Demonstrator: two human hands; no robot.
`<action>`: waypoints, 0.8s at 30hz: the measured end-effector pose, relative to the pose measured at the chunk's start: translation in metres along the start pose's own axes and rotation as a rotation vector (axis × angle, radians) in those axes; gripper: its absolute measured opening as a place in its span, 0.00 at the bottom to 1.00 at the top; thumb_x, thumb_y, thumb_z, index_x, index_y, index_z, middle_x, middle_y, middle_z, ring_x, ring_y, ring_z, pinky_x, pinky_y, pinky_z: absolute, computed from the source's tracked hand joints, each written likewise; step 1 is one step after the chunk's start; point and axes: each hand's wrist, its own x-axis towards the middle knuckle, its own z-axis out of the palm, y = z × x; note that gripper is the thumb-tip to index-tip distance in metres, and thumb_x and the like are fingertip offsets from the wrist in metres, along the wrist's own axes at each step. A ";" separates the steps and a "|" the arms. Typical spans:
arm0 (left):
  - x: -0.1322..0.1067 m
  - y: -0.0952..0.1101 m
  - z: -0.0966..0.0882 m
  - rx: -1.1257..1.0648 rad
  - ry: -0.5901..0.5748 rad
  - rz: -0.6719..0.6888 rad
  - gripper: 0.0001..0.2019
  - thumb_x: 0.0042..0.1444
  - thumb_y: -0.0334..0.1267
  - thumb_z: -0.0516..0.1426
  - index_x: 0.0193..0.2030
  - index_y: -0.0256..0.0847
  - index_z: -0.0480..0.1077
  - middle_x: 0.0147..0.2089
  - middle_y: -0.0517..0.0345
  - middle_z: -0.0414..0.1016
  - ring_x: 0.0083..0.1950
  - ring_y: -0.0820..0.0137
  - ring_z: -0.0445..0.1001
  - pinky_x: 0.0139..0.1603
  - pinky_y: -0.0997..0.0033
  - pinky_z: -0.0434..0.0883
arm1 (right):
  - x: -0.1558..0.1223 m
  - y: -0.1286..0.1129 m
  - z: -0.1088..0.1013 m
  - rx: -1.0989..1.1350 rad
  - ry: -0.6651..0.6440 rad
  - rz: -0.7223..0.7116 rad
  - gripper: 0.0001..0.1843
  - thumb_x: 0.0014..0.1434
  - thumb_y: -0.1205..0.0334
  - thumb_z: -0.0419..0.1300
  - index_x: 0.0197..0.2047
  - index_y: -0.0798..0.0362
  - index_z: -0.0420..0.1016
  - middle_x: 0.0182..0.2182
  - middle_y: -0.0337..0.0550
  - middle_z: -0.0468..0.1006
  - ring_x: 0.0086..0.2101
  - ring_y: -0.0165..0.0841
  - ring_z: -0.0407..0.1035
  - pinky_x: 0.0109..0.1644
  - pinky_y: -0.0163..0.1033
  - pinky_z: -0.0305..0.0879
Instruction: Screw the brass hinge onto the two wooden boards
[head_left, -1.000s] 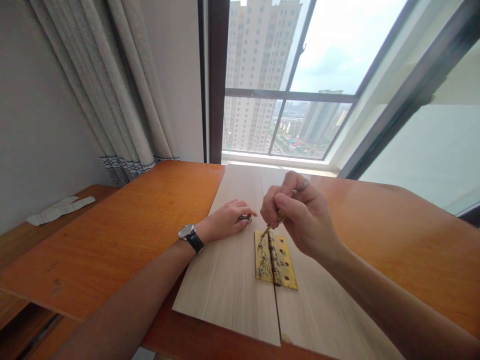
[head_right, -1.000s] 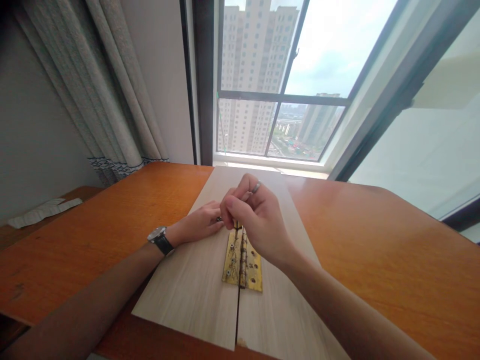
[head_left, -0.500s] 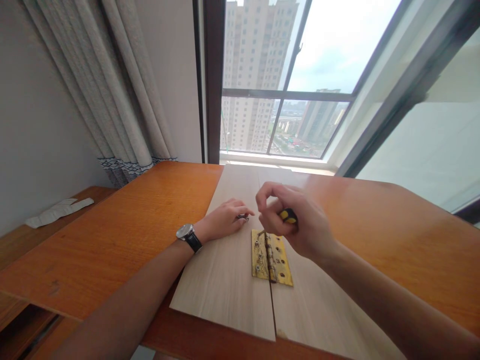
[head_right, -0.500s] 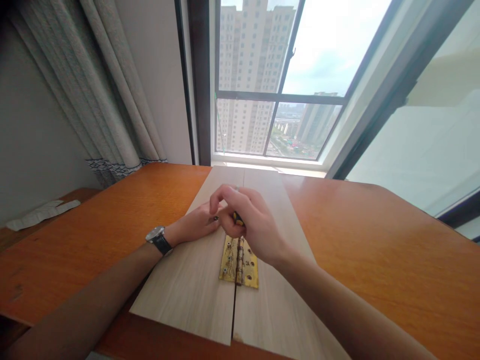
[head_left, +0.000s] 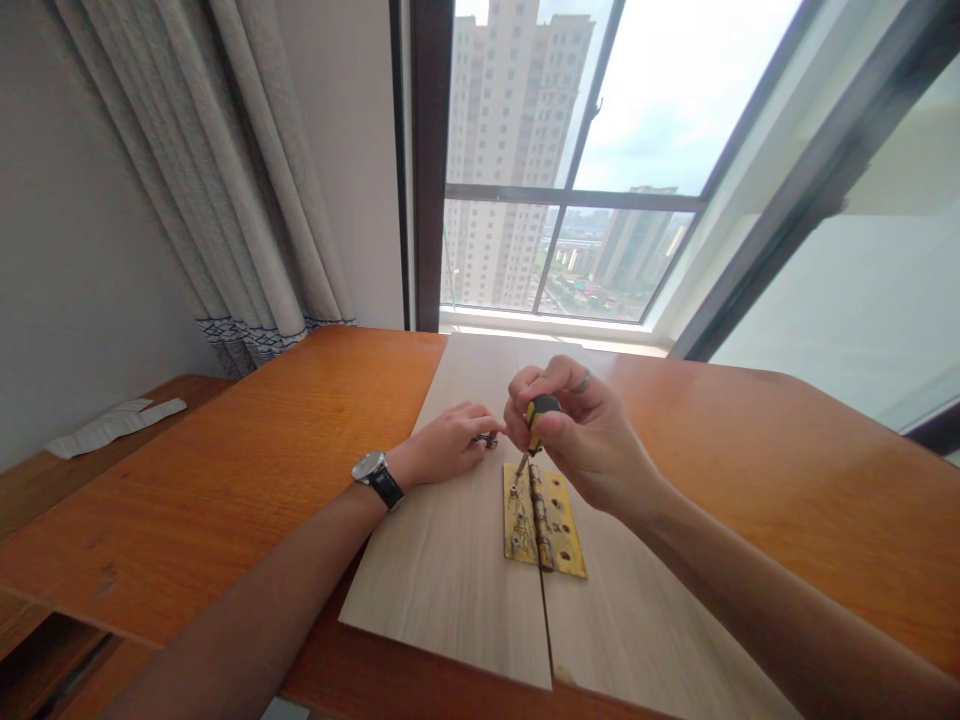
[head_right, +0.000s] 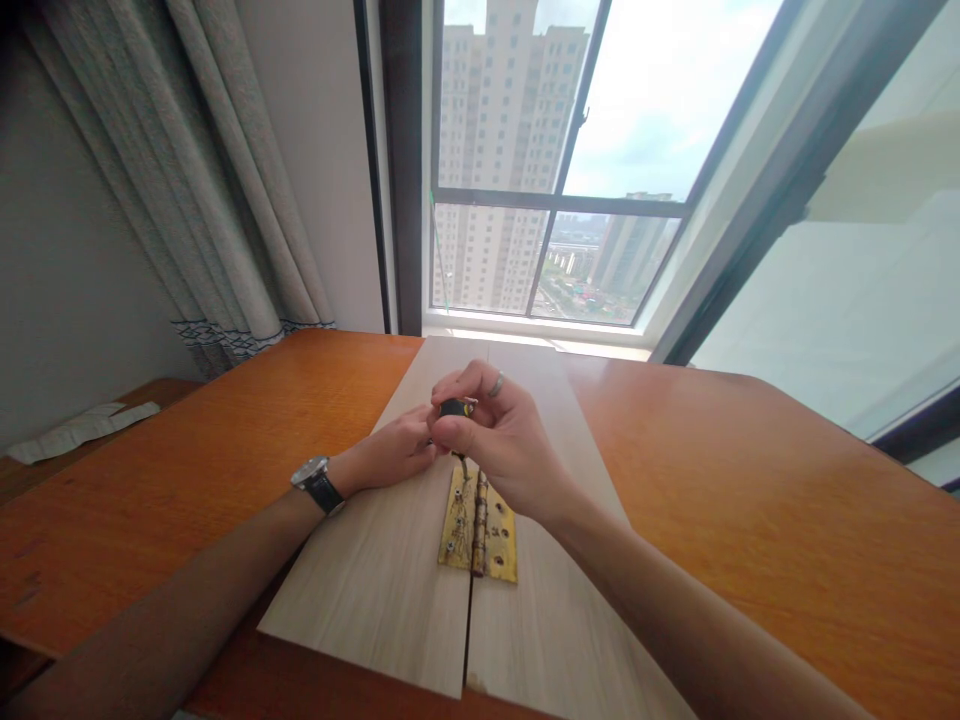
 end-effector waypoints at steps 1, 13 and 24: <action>0.000 0.000 0.000 -0.010 0.009 0.002 0.15 0.57 0.22 0.52 0.46 0.38 0.72 0.47 0.50 0.74 0.52 0.63 0.72 0.59 0.60 0.72 | 0.000 0.000 -0.001 -0.010 0.006 0.004 0.12 0.54 0.55 0.75 0.37 0.49 0.78 0.30 0.33 0.74 0.27 0.25 0.70 0.32 0.34 0.65; -0.002 0.006 -0.003 -0.084 0.021 -0.016 0.10 0.57 0.23 0.52 0.38 0.39 0.72 0.43 0.52 0.75 0.50 0.63 0.73 0.58 0.61 0.72 | -0.003 -0.004 0.004 0.000 0.000 0.094 0.19 0.64 0.44 0.64 0.39 0.51 0.84 0.22 0.36 0.74 0.25 0.27 0.68 0.34 0.37 0.66; -0.002 0.010 -0.006 -0.037 -0.015 -0.044 0.14 0.51 0.24 0.55 0.43 0.38 0.74 0.48 0.51 0.75 0.54 0.61 0.72 0.61 0.58 0.71 | 0.000 0.001 0.013 -0.013 0.024 0.065 0.28 0.53 0.34 0.68 0.34 0.48 0.63 0.20 0.28 0.65 0.22 0.26 0.54 0.28 0.35 0.52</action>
